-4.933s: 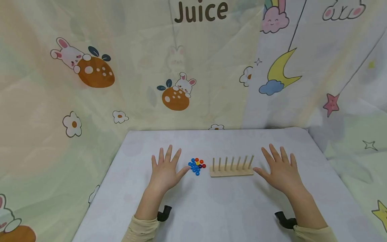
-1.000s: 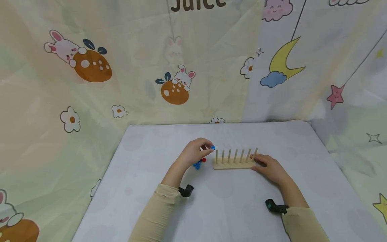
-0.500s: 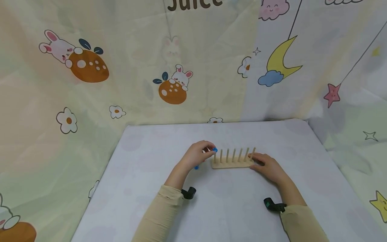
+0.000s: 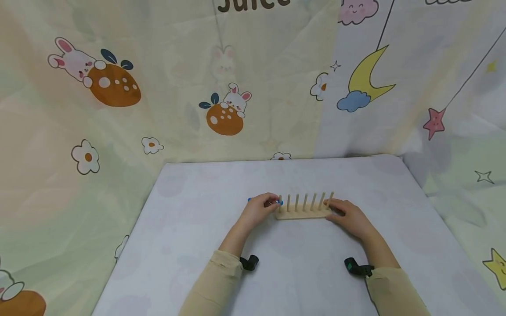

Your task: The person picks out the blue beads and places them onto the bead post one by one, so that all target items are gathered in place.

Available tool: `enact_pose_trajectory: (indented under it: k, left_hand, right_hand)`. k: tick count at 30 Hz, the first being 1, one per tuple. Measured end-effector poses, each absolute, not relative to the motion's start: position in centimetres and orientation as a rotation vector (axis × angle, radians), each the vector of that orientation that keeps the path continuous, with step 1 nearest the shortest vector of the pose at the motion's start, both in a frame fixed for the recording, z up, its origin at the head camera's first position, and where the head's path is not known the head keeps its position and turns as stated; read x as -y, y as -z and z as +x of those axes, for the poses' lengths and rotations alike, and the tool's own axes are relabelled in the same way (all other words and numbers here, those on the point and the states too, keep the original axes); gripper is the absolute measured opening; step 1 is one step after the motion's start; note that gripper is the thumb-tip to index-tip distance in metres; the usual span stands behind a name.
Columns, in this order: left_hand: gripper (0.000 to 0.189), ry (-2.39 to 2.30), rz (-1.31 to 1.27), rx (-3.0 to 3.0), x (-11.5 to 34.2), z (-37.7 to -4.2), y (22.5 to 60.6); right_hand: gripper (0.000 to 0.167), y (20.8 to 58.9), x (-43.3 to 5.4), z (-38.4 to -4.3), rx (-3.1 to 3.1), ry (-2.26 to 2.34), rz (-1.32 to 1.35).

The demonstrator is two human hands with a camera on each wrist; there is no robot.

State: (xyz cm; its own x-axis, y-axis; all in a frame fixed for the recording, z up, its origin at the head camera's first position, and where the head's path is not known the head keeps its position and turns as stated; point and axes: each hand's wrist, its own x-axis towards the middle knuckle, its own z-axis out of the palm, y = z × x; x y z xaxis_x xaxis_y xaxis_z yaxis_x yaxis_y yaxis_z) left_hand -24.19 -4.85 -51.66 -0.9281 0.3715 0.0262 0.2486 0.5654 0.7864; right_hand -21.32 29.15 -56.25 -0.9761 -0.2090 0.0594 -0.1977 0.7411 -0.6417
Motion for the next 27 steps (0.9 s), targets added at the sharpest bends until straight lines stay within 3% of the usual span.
enact_pose_trajectory:
  k: [27]
  left_hand:
    - [0.032,-1.236,0.435,-2.571,4.9,-23.3,54.4]
  right_hand:
    - [0.055,56.5,-29.3,-21.6,-2.927,1.055,-0.343]
